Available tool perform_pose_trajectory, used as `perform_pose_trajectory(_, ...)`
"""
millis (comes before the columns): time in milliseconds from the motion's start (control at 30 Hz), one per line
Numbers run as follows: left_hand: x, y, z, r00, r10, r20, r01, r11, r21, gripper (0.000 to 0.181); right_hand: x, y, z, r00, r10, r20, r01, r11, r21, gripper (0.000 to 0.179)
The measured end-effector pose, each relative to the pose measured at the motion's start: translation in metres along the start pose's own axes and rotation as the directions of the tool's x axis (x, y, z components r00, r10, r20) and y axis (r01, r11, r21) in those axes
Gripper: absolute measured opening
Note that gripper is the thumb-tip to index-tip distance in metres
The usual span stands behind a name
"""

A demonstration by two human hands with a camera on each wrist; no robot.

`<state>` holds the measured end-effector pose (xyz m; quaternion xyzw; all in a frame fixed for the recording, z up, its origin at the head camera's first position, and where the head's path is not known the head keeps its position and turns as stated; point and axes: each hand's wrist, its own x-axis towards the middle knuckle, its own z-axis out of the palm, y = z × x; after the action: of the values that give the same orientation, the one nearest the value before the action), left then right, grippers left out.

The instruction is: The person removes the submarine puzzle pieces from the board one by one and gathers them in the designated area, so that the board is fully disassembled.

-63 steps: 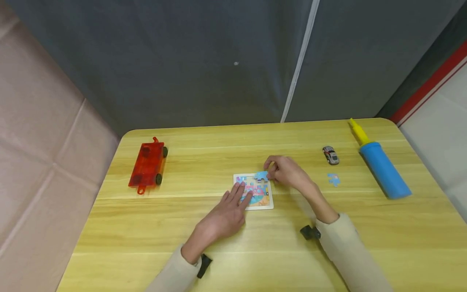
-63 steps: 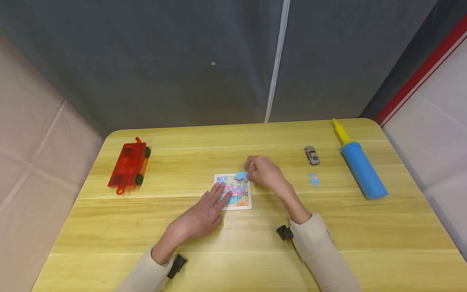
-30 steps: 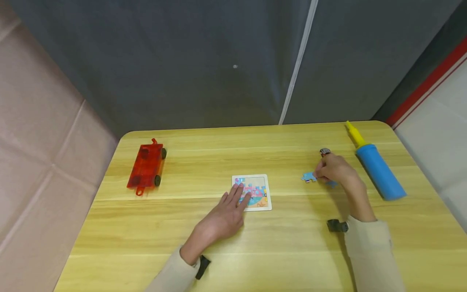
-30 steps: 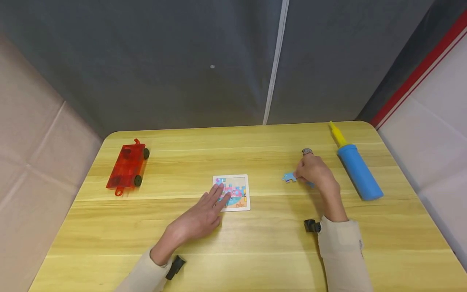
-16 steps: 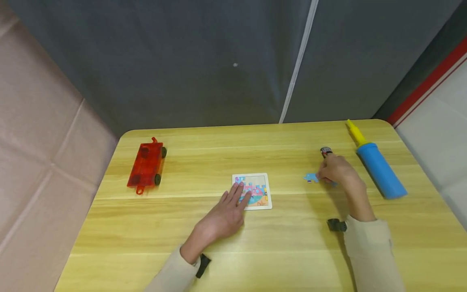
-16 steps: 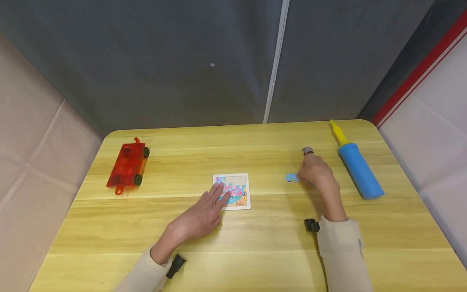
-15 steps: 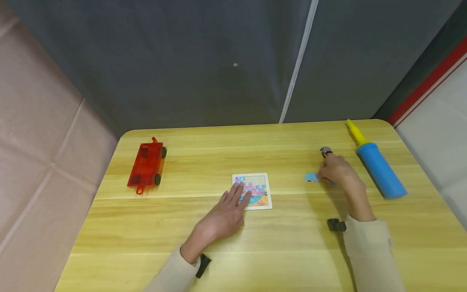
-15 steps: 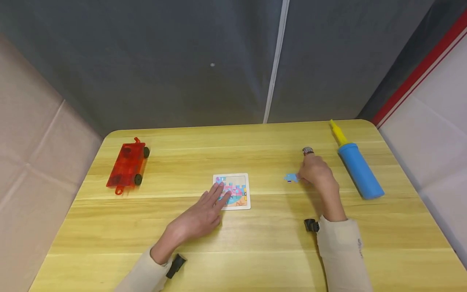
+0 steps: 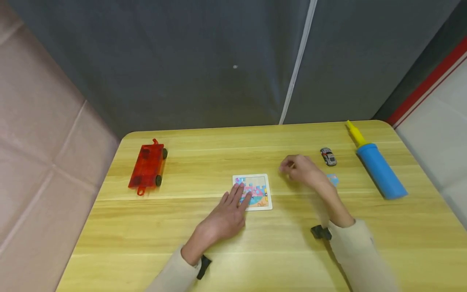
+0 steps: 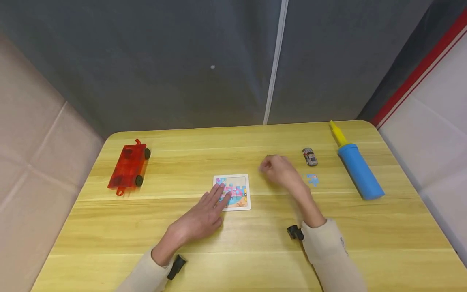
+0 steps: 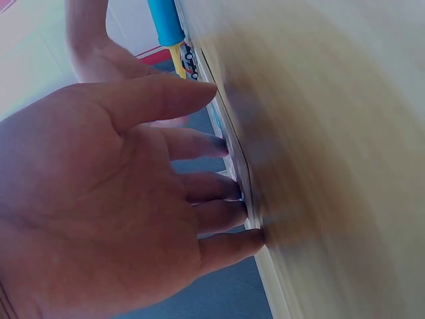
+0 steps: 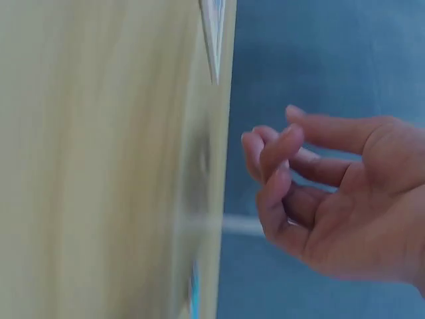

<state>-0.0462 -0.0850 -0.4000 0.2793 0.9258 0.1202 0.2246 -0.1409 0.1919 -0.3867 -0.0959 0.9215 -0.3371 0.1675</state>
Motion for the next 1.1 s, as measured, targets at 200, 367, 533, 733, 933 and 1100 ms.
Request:
perform_pose_trajectory(200, 0.0, -0.004, 0.005, 1.0, 0.024, -0.019, -0.025, 0.999, -0.027, 0.067, 0.012, -0.023, 0.03, 0.986, -0.14, 0.096, 0.131, 0.987, 0.091, 0.027)
perform_pose_trajectory(367, -0.001, -0.002, 0.002, 1.0, 0.015, 0.003, -0.015, 1.0, -0.027, 0.068, 0.016, -0.031, 0.044, 0.978, -0.173, 0.115, 0.161, 0.981, 0.108, 0.027)
perform_pose_trajectory(533, 0.003, -0.007, 0.009, 1.0, 0.017, -0.002, -0.017, 0.999, -0.03, 0.07, 0.02, -0.034, 0.055, 0.97, -0.213, 0.12, 0.197, 0.971, 0.132, 0.027)
perform_pose_trajectory(733, 0.012, -0.019, 0.027, 0.999, -0.025, -0.024, 0.024, 0.999, -0.041, 0.072, 0.024, -0.039, 0.064, 0.964, -0.223, 0.145, 0.204, 0.969, 0.137, 0.03)
perform_pose_trajectory(933, 0.01, -0.015, 0.02, 0.999, -0.054, -0.006, 0.054, 0.998, -0.015, 0.07, 0.026, -0.042, 0.07, 0.966, -0.207, 0.156, 0.191, 0.975, 0.116, 0.033)
perform_pose_trajectory(1100, 0.007, -0.013, 0.013, 0.999, -0.045, 0.001, 0.045, 0.999, -0.03, 0.068, 0.026, -0.043, 0.072, 0.972, -0.187, 0.142, 0.169, 0.977, 0.131, 0.032)
